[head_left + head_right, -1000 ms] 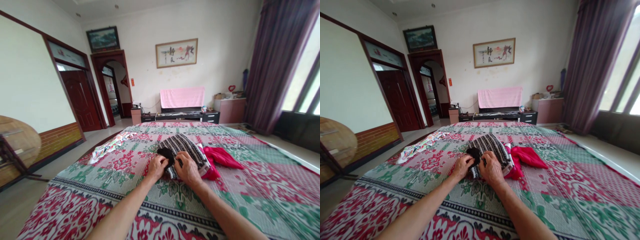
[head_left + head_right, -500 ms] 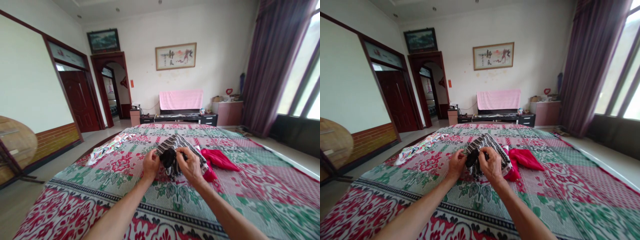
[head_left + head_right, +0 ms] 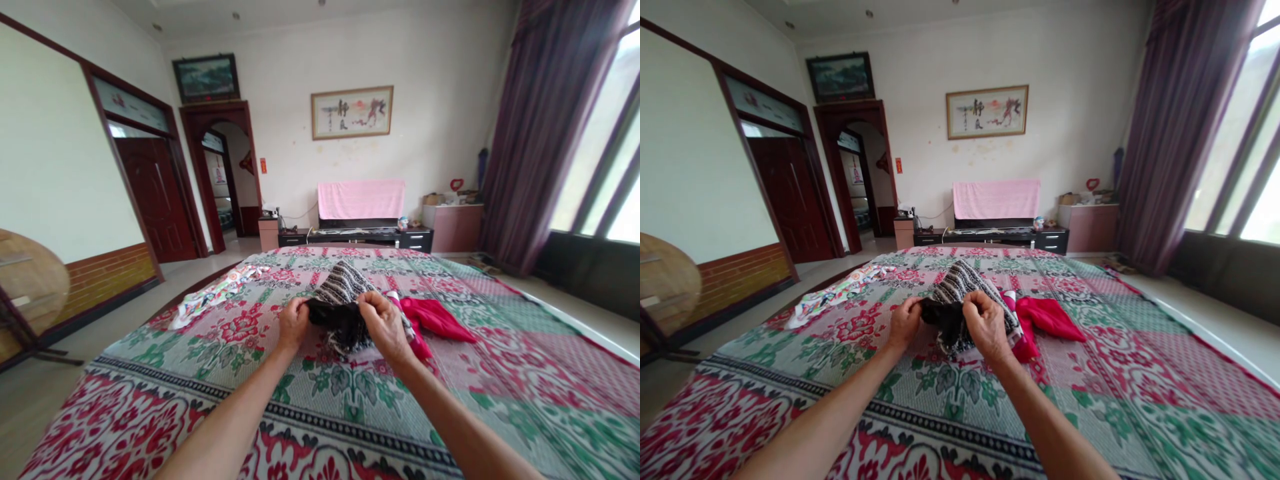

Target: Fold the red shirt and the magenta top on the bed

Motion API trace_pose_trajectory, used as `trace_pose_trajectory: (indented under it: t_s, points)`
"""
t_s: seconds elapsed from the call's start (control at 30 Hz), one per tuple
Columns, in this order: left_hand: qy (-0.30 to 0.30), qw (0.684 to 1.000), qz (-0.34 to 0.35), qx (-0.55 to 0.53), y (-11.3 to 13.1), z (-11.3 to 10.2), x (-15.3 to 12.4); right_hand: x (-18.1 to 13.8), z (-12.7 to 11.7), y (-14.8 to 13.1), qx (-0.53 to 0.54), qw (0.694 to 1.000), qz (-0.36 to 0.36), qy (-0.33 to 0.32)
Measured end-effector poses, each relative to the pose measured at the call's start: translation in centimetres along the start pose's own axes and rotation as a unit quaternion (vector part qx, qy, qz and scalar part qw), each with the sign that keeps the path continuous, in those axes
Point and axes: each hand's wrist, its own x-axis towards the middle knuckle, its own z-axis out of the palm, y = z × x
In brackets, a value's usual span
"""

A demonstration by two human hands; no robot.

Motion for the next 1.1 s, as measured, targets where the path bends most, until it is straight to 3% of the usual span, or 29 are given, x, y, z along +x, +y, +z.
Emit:
trace_pose_trajectory:
  t_s: [0.1, 0.3, 0.53, 0.8, 0.9, 1.0, 1.1]
  points:
    - [0.034, 0.994, -0.059, -0.088, -0.2, -1.1, 1.2, 0.0, 0.4, 1.6, -0.066, 0.997, -0.031, -0.008]
    - [0.052, 0.977, -0.086, -0.186, 1.6, -2.6, 2.6, 0.3, 0.9, 3.4, -0.123, 0.986, -0.109, -0.042]
    - [0.062, 0.989, -0.021, -0.130, 3.7, -4.4, 3.6, -0.6, 0.9, 0.5, -0.153, 0.971, -0.090, -0.160]
    - [0.045, 0.994, 0.013, -0.097, 4.9, -5.3, 3.8, -0.8, 1.4, 0.8, -0.264, 0.954, -0.097, -0.108]
    - [-0.019, 0.995, 0.054, -0.087, 5.9, -6.5, 3.7, 0.3, 0.6, 0.4, -0.220, 0.969, -0.096, -0.063]
    - [-0.170, 0.979, 0.068, -0.090, 7.3, -7.7, 3.2, 1.4, -0.5, -0.7, -0.203, 0.973, -0.104, -0.023]
    - [-0.329, 0.941, 0.063, -0.055, 8.5, -8.0, 2.4, 2.0, -1.3, -1.5, -0.197, 0.975, -0.106, -0.012]
